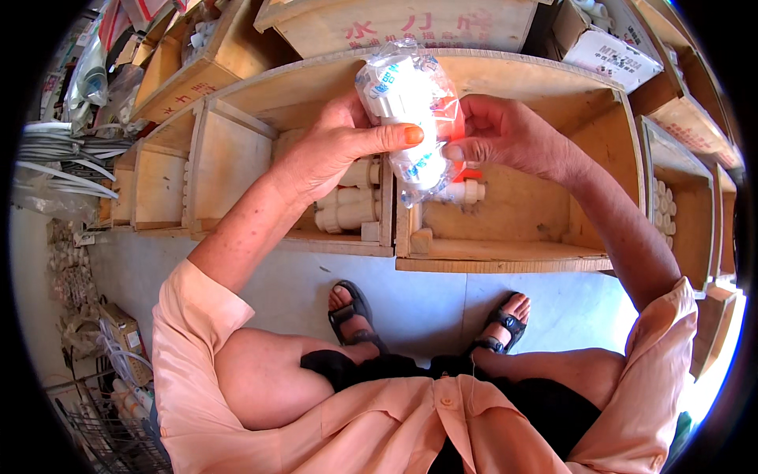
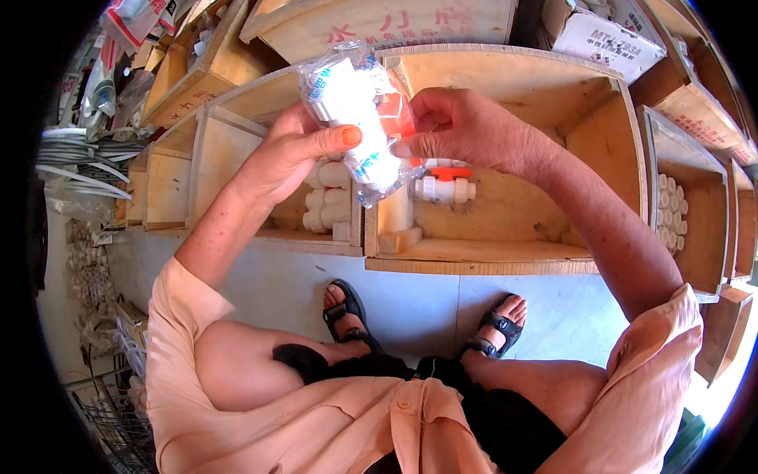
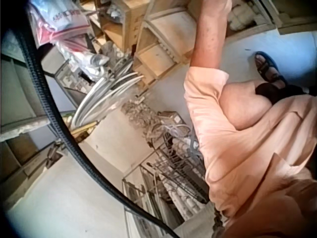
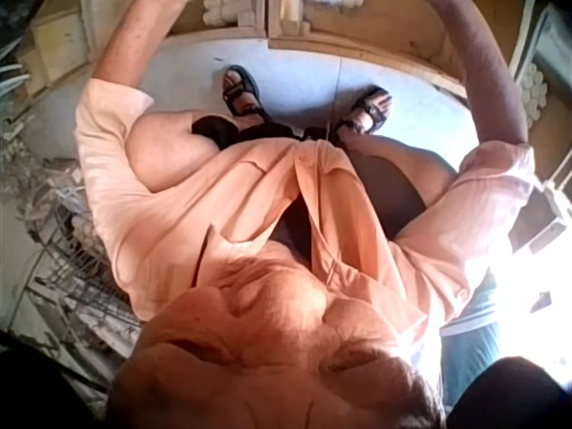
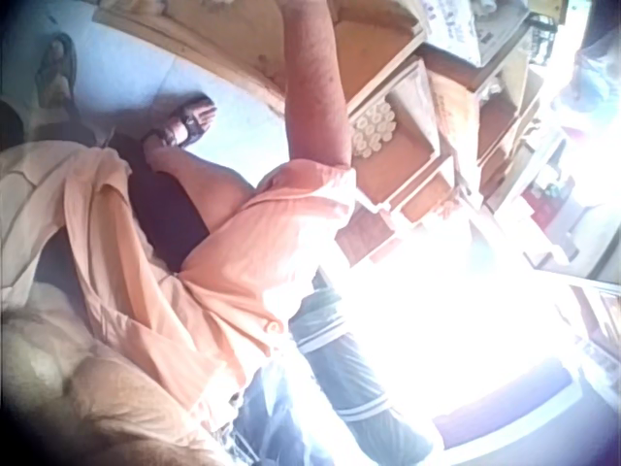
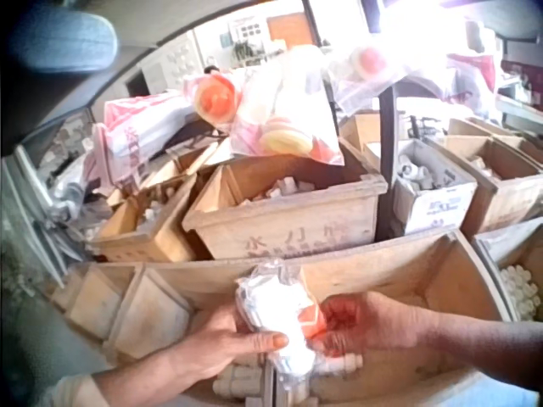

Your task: The person organizes white plastic plumbing fittings with red handles inside a wooden crate. They pick up individual fittings, place them into clear plastic bags, and stack the packaged fittings neatly within the crate compartments.

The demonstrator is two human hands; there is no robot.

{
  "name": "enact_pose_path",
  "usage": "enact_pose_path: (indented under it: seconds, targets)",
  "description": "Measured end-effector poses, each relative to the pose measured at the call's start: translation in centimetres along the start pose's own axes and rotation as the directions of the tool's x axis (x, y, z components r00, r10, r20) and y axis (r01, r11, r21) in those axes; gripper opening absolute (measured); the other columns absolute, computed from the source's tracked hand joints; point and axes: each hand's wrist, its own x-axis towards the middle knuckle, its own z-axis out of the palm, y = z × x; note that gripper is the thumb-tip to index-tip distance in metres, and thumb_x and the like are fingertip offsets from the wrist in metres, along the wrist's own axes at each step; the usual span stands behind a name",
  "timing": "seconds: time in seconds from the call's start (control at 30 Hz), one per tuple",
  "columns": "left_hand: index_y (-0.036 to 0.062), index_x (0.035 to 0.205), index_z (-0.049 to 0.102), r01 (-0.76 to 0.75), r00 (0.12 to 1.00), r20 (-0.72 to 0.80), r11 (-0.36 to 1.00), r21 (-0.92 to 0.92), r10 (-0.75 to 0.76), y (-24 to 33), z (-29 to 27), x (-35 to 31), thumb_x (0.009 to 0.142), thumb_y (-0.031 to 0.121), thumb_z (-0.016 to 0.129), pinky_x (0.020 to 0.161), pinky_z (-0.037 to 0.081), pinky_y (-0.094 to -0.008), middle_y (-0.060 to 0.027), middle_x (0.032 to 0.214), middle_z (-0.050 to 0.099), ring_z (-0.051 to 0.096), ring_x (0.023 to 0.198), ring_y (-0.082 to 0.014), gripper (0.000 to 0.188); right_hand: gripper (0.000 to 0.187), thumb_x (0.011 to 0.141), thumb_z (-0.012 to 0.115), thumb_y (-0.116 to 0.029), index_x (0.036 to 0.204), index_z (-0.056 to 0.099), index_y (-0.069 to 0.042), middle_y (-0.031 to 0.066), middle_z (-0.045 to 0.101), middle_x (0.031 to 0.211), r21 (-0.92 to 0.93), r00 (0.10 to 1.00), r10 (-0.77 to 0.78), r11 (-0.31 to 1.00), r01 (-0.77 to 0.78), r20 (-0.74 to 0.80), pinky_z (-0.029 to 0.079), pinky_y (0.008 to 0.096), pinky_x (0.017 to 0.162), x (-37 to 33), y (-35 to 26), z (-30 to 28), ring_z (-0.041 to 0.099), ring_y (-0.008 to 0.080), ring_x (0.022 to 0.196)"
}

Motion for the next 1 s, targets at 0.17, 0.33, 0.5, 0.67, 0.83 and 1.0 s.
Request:
enact_pose_path:
  seconds: [0.17, 0.33, 0.5, 0.67, 0.83, 1.0]
  targets:
    - [0.0048, 0.119, 0.058, 0.017, 1.000, 0.015, 0.999, -0.030, -0.016, -1.6, 0.9, 0.5, 0.079, 0.019, 0.077, 0.092, 0.045, -0.0320, -0.0050, 0.107, 0.064, 0.059, 0.100, -0.0140, 0.047, 0.024, 0.085, 0.071, -0.019, 0.096, 0.063, 0.000, 0.0037, 0.066, 0.086, -0.118, 1.000, 0.013, 0.993, -0.012, 0.004, 0.049, 0.0253, 0.077, -0.8, -0.1, -0.8, 0.060, 0.0087, 0.082]
    - [0.0023, 0.122, 0.051, -0.102, 0.994, 0.039, 0.982, 0.159, 0.097, -3.7, 1.2, 0.7, 0.081, 0.018, 0.075, 0.094, 0.045, -0.0325, -0.0067, 0.112, 0.061, 0.057, 0.104, -0.0136, 0.050, 0.023, 0.081, 0.073, -0.022, 0.093, 0.065, -0.003, 0.0043, 0.066, 0.082, -0.371, 0.997, 0.073, 0.927, -0.054, 0.037, 0.049, 0.0271, 0.075, -1.6, 2.1, -3.7, 0.061, 0.0117, 0.079]
    - [0.0037, 0.126, 0.047, -0.277, 0.953, 0.089, 0.719, 0.638, 0.289, -5.2, 1.7, 0.8, 0.083, 0.007, 0.067, 0.101, 0.039, -0.0328, -0.0090, 0.120, 0.056, 0.052, 0.113, -0.0170, 0.047, 0.028, 0.077, 0.070, -0.031, 0.093, 0.066, -0.008, 0.0123, 0.067, 0.087, -0.804, 0.984, 0.175, 0.589, -0.076, 0.035, 0.050, 0.0406, 0.076, -2.6, 5.2, -4.1, 0.064, 0.0289, 0.085]
    - [0.0074, 0.121, 0.053, -0.289, 0.947, 0.155, 0.532, 0.796, 0.281, -5.8, 2.1, 0.2, 0.078, 0.005, 0.066, 0.100, 0.040, -0.0371, -0.0110, 0.119, 0.056, 0.053, 0.114, -0.0267, 0.046, 0.028, 0.076, 0.068, -0.032, 0.092, 0.067, -0.009, 0.0133, 0.066, 0.091, -0.934, 0.910, 0.393, 0.358, -0.023, 0.128, 0.050, 0.0431, 0.077, -2.1, 10.9, -1.6, 0.063, 0.0314, 0.091]
    - [0.0071, 0.118, 0.055, -0.306, 0.939, 0.169, 0.508, 0.805, 0.298, -6.1, 1.7, 0.5, 0.077, 0.004, 0.065, 0.099, 0.039, -0.0373, -0.0084, 0.116, 0.059, 0.054, 0.111, -0.0253, 0.042, 0.027, 0.076, 0.069, -0.031, 0.091, 0.067, -0.009, 0.0133, 0.067, 0.090, -0.945, 0.889, 0.425, 0.326, 0.024, 0.169, 0.050, 0.0423, 0.075, -1.0, 14.1, 1.1, 0.064, 0.0311, 0.088]
    - [0.0062, 0.115, 0.057, -0.341, 0.932, 0.186, 0.579, 0.741, 0.311, -6.2, 1.2, 1.0, 0.077, 0.003, 0.064, 0.097, 0.041, -0.0362, -0.0067, 0.110, 0.062, 0.057, 0.105, -0.0234, 0.039, 0.026, 0.076, 0.069, -0.031, 0.094, 0.067, -0.012, 0.0127, 0.068, 0.090, -0.958, 0.849, 0.487, 0.278, 0.073, 0.206, 0.052, 0.0421, 0.072, 0.3, 17.1, 2.8, 0.066, 0.0306, 0.087]
